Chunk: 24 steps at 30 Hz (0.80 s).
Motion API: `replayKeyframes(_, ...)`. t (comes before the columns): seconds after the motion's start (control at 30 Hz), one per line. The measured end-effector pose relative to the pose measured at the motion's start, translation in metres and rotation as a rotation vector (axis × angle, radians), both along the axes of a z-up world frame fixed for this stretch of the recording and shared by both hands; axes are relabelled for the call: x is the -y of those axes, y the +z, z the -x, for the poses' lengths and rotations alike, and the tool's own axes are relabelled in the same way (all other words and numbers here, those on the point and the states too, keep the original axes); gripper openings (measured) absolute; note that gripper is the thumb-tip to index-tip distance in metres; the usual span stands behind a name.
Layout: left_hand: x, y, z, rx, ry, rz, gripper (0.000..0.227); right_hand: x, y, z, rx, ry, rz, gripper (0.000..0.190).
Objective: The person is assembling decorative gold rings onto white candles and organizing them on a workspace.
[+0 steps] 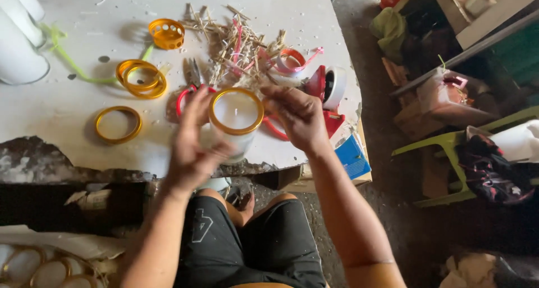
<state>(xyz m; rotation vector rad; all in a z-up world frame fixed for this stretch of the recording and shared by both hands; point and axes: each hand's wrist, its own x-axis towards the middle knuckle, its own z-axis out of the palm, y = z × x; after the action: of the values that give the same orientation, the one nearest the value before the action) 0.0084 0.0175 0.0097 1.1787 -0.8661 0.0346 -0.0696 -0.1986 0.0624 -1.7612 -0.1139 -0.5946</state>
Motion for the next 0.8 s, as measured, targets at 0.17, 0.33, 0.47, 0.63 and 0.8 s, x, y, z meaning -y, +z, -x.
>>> replayKeyframes(0.17,0.020,0.017,0.007,0.199,0.164,-0.101,0.103,-0.024,0.003,-0.012,0.051,-0.040,-0.144,0.028)
replayKeyframes(0.33,0.015,0.026,-0.008,0.140,-0.083,-0.079,0.095,-0.033,0.006,-0.025,0.103,0.023,-0.190,0.027)
replayKeyframes(0.47,0.015,0.017,-0.011,0.135,-0.101,-0.104,0.094,-0.036,-0.027,-0.033,0.184,-0.011,-0.378,0.022)
replayKeyframes(0.63,0.013,0.028,-0.011,0.133,-0.158,-0.097,0.110,-0.052,-0.004,-0.023,0.143,-0.138,-0.329,0.021)
replayKeyframes(0.8,0.038,0.017,-0.002,0.113,0.213,-0.102,0.056,-0.039,-0.024,-0.018,0.097,-0.197,-0.371,0.022)
